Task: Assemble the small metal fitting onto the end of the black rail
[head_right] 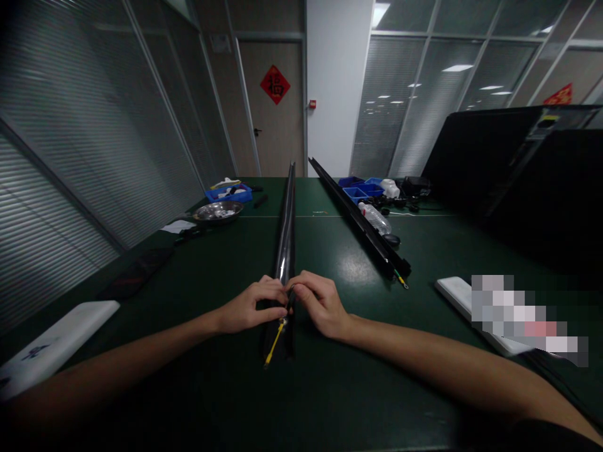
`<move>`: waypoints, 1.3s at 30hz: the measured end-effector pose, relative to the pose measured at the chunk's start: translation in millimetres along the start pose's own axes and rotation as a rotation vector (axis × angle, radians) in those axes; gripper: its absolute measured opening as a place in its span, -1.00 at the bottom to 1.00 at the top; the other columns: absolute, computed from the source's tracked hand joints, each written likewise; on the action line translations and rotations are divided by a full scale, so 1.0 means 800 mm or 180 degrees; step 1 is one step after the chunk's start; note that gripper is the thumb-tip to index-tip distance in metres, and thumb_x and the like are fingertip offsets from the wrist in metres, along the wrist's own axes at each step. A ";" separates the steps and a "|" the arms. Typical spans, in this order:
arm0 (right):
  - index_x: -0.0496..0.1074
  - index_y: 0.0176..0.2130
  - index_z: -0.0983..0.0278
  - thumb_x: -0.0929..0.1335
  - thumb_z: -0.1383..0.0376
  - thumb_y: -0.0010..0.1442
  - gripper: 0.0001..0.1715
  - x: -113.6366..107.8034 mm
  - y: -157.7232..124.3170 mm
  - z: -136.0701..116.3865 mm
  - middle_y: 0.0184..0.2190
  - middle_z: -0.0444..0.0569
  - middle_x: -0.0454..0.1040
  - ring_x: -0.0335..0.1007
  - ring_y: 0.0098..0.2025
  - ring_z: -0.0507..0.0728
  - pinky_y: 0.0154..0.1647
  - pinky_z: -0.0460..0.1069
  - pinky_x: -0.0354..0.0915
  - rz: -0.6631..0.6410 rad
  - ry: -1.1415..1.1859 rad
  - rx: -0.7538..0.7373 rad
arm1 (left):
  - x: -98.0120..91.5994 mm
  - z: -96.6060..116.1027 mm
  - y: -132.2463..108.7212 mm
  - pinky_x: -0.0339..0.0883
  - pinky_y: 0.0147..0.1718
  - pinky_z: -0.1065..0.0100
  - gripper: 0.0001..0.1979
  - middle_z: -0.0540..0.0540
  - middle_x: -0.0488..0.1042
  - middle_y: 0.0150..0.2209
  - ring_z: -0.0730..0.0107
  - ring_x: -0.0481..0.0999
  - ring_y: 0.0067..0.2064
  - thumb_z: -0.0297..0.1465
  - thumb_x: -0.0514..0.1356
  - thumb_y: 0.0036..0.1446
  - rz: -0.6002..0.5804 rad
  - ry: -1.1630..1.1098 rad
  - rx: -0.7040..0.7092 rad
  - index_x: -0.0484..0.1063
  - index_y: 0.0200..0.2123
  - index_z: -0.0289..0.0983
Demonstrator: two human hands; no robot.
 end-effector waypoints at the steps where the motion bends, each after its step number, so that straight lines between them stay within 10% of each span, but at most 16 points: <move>1: 0.55 -0.14 0.27 0.24 0.16 0.53 -0.64 0.000 0.000 0.001 -0.39 -0.07 0.45 0.37 -0.40 0.07 -0.30 -0.01 0.31 0.0008 0.0004 0.0013 | 0.000 0.000 0.000 0.10 0.04 0.23 -0.69 -0.07 0.62 -0.15 0.24 0.53 -0.06 -0.14 0.20 0.43 -0.0003 -0.0001 -0.0002 0.60 -0.16 -0.23; 39: 0.47 -0.02 0.22 0.37 0.13 0.43 -0.76 0.003 -0.001 0.005 -0.20 -0.06 0.38 0.27 -0.45 0.00 -0.46 -0.07 0.27 0.0250 0.0414 0.0258 | -0.002 0.005 0.001 0.11 0.07 0.22 -0.72 -0.09 0.62 -0.13 0.20 0.53 0.00 -0.17 0.21 0.43 -0.0041 -0.0003 -0.0078 0.60 -0.16 -0.23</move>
Point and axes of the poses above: each hand's wrist, its own y-axis towards the middle knuckle, its own x-axis out of the palm, z = x × y, the point moved 3 cm from there along y, towards the middle knuckle
